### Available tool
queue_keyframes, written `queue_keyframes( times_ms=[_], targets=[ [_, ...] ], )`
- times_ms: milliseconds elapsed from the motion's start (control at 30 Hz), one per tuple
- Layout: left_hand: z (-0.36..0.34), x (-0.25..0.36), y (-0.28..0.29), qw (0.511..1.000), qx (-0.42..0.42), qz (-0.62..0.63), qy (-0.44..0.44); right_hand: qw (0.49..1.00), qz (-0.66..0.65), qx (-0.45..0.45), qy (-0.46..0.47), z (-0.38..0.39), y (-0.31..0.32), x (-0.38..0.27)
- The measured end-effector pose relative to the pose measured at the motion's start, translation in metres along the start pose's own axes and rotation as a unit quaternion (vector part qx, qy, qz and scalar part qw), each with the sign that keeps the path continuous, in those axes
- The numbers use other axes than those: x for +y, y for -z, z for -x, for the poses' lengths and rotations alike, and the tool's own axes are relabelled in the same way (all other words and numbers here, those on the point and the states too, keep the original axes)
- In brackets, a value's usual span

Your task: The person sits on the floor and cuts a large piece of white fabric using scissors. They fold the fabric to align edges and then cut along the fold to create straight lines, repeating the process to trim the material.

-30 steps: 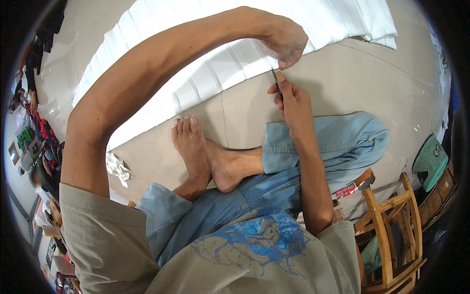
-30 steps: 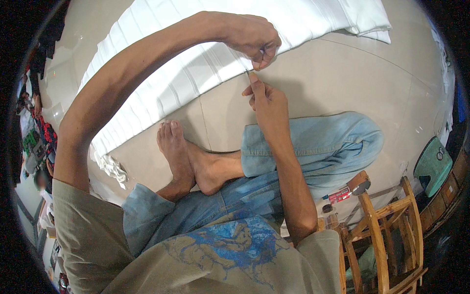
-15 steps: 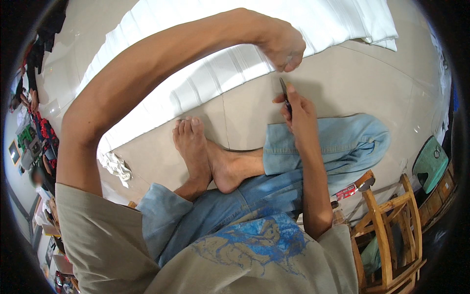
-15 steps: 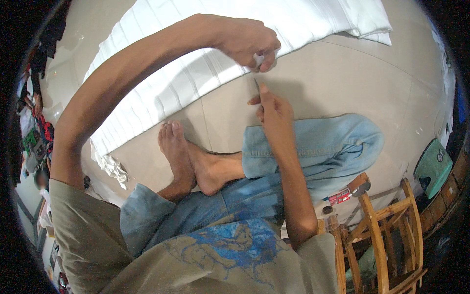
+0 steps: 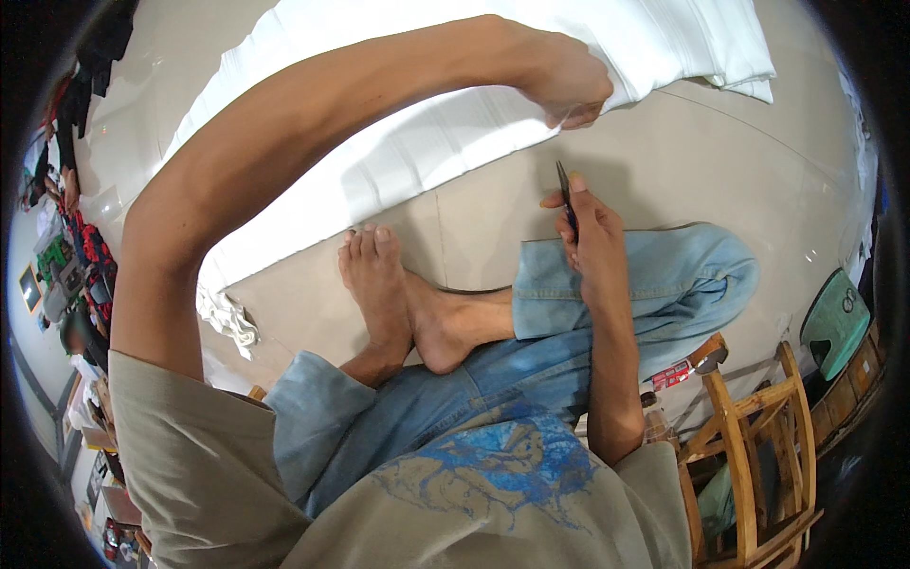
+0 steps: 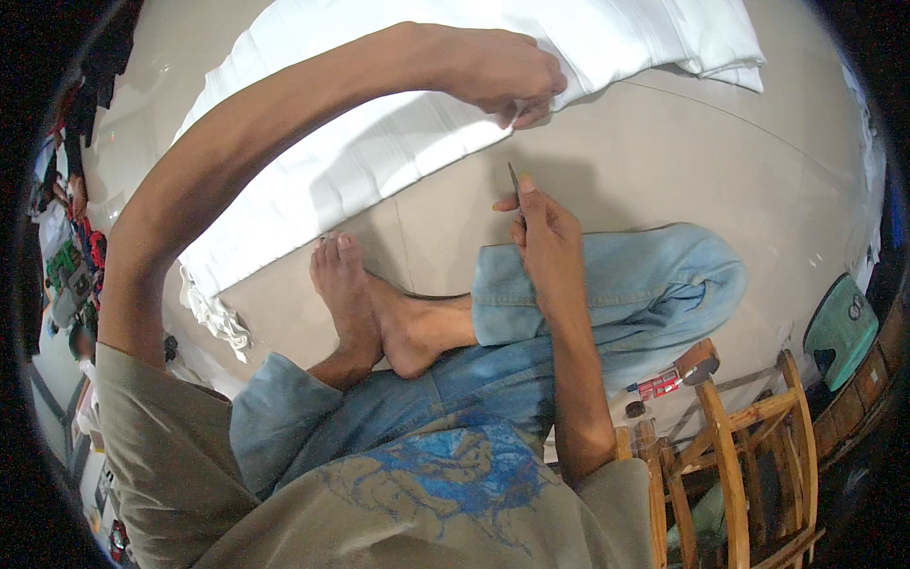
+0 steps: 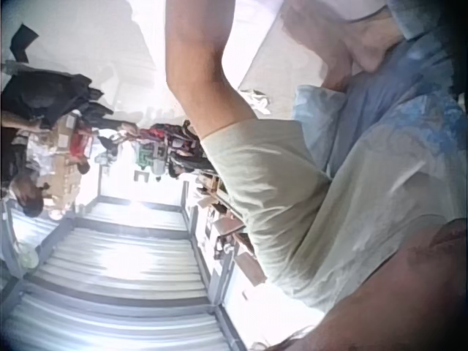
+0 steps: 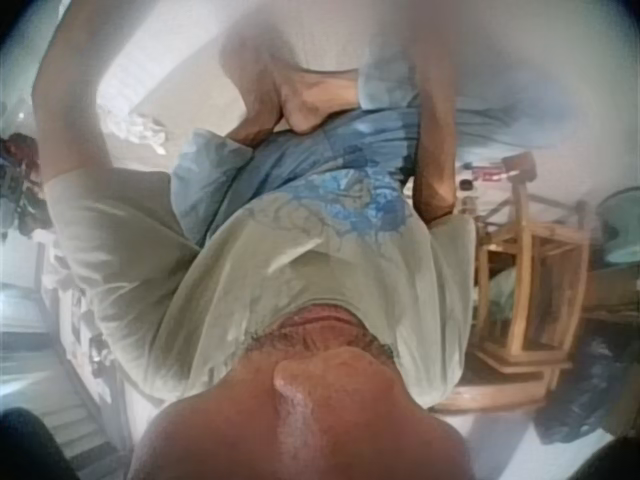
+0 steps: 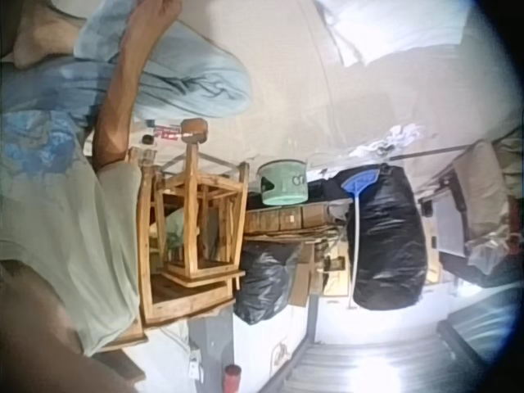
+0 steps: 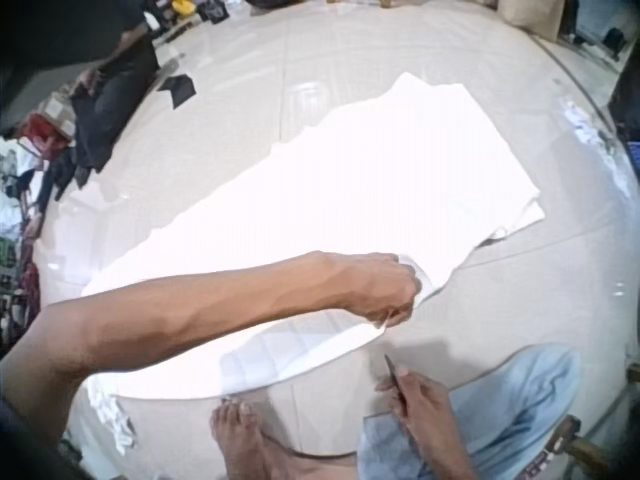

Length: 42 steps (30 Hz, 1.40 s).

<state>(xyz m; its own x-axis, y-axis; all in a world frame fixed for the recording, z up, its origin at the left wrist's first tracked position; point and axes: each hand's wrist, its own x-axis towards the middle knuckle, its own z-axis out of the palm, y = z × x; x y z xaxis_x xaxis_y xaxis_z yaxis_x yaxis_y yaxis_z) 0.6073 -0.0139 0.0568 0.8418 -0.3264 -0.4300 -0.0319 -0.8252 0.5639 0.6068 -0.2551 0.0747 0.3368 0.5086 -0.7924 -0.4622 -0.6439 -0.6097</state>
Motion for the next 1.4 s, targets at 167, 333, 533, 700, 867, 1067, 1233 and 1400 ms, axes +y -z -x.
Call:
queue_keyframes(
  times_ms=[167,333,533,700,867,1067,1233,1400],
  targets=[
    [-0.022,-0.017,0.006,0.996,0.052,-0.011,-0.070,0.999,0.022,-0.024,0.012,-0.014,-0.008,-0.003],
    [-0.024,0.007,0.019,0.998,-0.042,-0.045,-0.027,1.000,-0.002,0.016,-0.008,-0.014,-0.007,-0.008],
    [-0.026,0.017,0.016,0.992,-0.106,-0.074,-0.008,1.000,0.018,-0.005,-0.005,-0.015,-0.005,-0.001],
    [-0.022,0.001,0.005,0.999,-0.035,-0.018,-0.035,1.000,0.011,0.000,0.022,-0.019,-0.011,-0.004],
    [-0.017,-0.002,-0.002,0.999,0.020,0.028,-0.021,0.999,0.012,0.018,0.024,-0.022,-0.011,-0.005],
    [-0.012,0.011,0.008,0.997,0.022,0.066,0.025,0.998,0.036,0.020,0.041,-0.028,-0.011,-0.004],
    [-0.016,-0.005,0.008,0.996,-0.003,0.066,-0.062,0.998,0.042,0.021,0.053,-0.030,-0.015,-0.004],
    [-0.017,-0.007,0.006,0.995,0.013,0.047,-0.091,0.997,0.050,0.024,0.056,-0.030,-0.015,-0.004]
  ],
)
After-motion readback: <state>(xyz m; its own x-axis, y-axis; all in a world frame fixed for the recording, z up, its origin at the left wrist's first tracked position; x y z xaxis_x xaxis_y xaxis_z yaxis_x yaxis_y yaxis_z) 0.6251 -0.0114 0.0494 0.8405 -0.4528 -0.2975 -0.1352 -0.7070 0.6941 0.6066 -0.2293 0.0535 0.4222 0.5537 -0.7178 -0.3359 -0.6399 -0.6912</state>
